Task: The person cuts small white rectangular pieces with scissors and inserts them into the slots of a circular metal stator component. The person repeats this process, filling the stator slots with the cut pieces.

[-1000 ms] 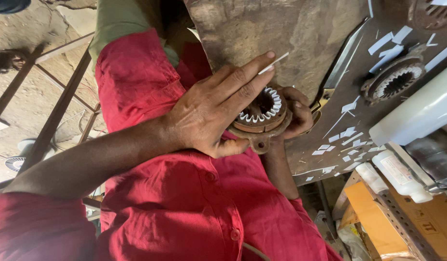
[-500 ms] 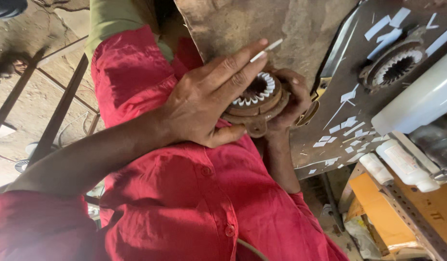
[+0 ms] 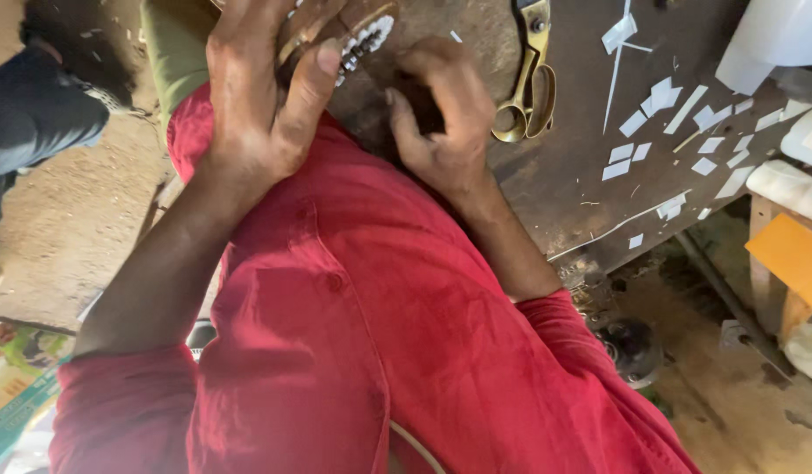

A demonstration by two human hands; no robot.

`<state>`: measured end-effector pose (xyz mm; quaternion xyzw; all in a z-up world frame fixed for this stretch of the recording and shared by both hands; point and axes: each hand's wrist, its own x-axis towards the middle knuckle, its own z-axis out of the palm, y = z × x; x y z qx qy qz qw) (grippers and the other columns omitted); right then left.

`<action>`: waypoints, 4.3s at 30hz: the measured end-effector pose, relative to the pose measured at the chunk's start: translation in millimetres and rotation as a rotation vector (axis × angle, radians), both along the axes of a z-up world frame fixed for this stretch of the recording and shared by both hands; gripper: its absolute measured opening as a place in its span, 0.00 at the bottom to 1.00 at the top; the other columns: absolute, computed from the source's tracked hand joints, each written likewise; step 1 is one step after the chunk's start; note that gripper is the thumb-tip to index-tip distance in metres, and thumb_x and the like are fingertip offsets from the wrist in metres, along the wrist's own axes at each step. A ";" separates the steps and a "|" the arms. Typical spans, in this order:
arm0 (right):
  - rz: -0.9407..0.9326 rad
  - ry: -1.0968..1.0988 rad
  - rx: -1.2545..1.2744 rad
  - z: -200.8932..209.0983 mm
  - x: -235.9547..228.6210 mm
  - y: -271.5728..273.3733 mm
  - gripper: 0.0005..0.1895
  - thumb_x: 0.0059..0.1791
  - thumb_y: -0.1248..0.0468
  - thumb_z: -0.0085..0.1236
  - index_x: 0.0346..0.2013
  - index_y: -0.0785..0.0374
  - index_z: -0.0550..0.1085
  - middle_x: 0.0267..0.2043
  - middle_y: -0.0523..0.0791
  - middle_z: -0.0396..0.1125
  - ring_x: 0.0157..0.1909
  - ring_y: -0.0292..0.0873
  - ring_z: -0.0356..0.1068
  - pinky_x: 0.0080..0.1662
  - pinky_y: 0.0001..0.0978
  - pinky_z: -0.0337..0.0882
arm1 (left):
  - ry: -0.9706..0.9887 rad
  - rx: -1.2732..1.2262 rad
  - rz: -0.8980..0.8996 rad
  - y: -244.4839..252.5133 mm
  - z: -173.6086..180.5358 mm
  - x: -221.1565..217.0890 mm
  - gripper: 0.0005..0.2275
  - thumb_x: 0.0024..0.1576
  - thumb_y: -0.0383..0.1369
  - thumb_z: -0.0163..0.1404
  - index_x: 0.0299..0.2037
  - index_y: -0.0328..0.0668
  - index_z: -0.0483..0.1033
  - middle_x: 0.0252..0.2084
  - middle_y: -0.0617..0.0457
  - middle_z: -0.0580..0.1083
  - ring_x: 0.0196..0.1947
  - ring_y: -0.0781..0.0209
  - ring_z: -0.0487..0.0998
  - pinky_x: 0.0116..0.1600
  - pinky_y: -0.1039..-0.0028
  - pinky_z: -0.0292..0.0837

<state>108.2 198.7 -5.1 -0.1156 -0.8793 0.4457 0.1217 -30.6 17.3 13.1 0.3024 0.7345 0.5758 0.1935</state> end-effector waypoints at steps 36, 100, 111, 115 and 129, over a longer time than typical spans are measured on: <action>0.029 0.022 -0.312 -5.4 -0.3 -23.5 0.17 0.48 0.75 0.62 0.52 0.67 0.76 0.57 0.47 0.65 0.55 0.43 0.69 0.53 0.31 0.72 | 0.093 -0.081 0.119 14.3 1.3 19.2 0.16 0.74 0.38 0.48 0.61 0.30 0.70 0.56 0.37 0.73 0.57 0.39 0.77 0.62 0.60 0.73; -0.296 -0.128 -0.970 -18.7 3.2 -8.0 0.24 0.54 0.65 0.58 0.63 0.71 0.67 0.57 0.48 0.70 0.56 0.40 0.70 0.56 0.33 0.72 | -0.036 -0.193 0.101 52.4 -11.9 30.2 0.28 0.70 0.44 0.43 0.71 0.25 0.56 0.70 0.25 0.60 0.71 0.29 0.60 0.73 0.51 0.56; -0.356 -0.123 -1.478 -24.4 18.2 10.0 0.15 0.54 0.62 0.56 0.52 0.64 0.68 0.50 0.48 0.72 0.53 0.44 0.73 0.52 0.39 0.72 | 0.045 -0.160 0.179 24.5 -26.0 -16.6 0.05 0.60 0.22 0.58 0.44 0.33 0.78 0.39 0.47 0.78 0.34 0.57 0.84 0.39 0.73 0.80; -0.417 -0.135 -1.479 -33.6 26.6 15.7 0.11 0.57 0.66 0.60 0.45 0.62 0.65 0.48 0.48 0.71 0.51 0.45 0.72 0.54 0.46 0.75 | 0.311 -0.244 0.086 28.2 -26.0 -36.4 0.11 0.59 0.21 0.57 0.51 0.34 0.79 0.44 0.44 0.75 0.43 0.49 0.79 0.45 0.63 0.77; -0.426 -0.168 -1.360 -11.5 11.4 6.2 0.14 0.53 0.67 0.56 0.53 0.67 0.67 0.51 0.48 0.72 0.52 0.43 0.74 0.52 0.38 0.76 | 0.595 -0.182 -0.165 44.1 15.3 -2.9 0.06 0.56 0.27 0.59 0.41 0.40 0.77 0.39 0.51 0.72 0.41 0.52 0.77 0.44 0.63 0.74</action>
